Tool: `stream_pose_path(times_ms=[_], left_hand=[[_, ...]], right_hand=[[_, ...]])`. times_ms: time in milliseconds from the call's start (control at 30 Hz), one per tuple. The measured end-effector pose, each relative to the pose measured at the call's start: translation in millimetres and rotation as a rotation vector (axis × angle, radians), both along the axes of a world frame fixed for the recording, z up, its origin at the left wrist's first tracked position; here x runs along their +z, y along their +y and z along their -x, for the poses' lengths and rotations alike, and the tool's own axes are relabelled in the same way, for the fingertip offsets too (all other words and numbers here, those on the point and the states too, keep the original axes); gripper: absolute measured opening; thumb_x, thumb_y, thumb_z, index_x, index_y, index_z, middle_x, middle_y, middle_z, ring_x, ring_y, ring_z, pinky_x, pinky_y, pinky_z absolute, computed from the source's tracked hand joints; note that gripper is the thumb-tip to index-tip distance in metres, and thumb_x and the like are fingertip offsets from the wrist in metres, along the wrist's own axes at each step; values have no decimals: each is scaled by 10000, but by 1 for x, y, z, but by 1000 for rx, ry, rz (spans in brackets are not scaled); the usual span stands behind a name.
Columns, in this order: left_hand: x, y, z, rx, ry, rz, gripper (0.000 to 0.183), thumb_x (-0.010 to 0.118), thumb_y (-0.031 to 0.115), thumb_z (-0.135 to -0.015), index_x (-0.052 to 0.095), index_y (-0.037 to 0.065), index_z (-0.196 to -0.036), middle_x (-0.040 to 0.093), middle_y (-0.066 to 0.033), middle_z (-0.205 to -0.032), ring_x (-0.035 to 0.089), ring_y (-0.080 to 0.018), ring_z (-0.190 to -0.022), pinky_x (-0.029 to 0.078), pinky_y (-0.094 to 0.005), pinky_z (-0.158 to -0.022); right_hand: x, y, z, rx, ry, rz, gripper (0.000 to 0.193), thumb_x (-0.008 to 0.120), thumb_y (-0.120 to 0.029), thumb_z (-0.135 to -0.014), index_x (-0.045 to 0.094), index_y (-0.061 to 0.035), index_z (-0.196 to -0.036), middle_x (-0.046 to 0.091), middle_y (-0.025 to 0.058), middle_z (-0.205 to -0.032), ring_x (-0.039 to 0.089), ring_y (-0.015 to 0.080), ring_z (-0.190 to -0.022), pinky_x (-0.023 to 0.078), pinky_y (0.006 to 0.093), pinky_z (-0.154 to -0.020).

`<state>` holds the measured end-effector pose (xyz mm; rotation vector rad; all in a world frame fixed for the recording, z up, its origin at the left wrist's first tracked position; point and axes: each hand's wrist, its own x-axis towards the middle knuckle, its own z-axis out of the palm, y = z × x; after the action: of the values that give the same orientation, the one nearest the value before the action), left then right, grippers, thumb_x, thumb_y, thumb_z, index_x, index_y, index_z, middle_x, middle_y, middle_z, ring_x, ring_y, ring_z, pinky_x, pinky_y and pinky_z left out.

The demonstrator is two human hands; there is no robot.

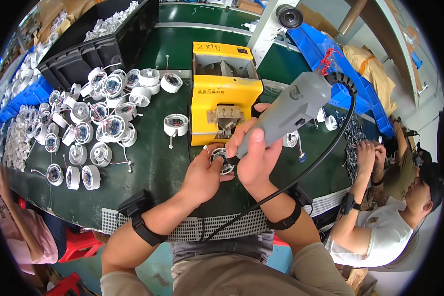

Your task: The person picks up a camera housing, inserts a circuit board by hand, and uses a power screwdriver to secure it. They then place the assembled unit on the table and repeat the process with another housing.

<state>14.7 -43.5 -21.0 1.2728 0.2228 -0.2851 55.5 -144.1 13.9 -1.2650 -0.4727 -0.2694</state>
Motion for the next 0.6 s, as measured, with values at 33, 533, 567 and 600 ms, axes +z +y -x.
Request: stream_pose_path(times_ms=[33, 533, 567, 600], left_hand=[[1, 0, 0, -2, 0, 1, 329, 395, 67, -968, 429, -74, -1263, 541, -162, -1143, 620, -210, -949, 598, -319, -768], [19, 46, -4, -257, -1, -145, 344, 451, 48, -945, 452, -40, -1277, 566, -144, -1153, 626, -256, -970, 601, -363, -750], [23, 51, -4, -255, 23, -118, 336, 464, 47, -941, 467, -43, -1265, 571, -145, -1145, 628, -258, -961, 601, -369, -748], [26, 52, -1, -244, 4, -79, 328, 473, 49, -939, 480, -44, -1253, 574, -148, -1135, 627, -260, -955, 601, -379, -751]], right_hand=[[-1, 0, 0, -2, 0, 1, 499, 529, -356, -938, 316, -12, -1230, 491, 72, -672, 482, 136, -489, 439, 273, -473], [-13, -13, 18, -56, -165, 182, 479, 538, -183, -928, 314, 9, -1306, 540, 54, -810, 552, 114, -651, 474, 251, -623], [-18, -14, 20, -71, -171, 165, 485, 534, -206, -936, 309, 7, -1309, 542, 58, -807, 552, 120, -644, 472, 254, -613], [-14, -14, 26, -52, -140, 62, 501, 529, -243, -942, 300, 12, -1308, 543, 63, -802, 550, 125, -635, 469, 256, -601]])
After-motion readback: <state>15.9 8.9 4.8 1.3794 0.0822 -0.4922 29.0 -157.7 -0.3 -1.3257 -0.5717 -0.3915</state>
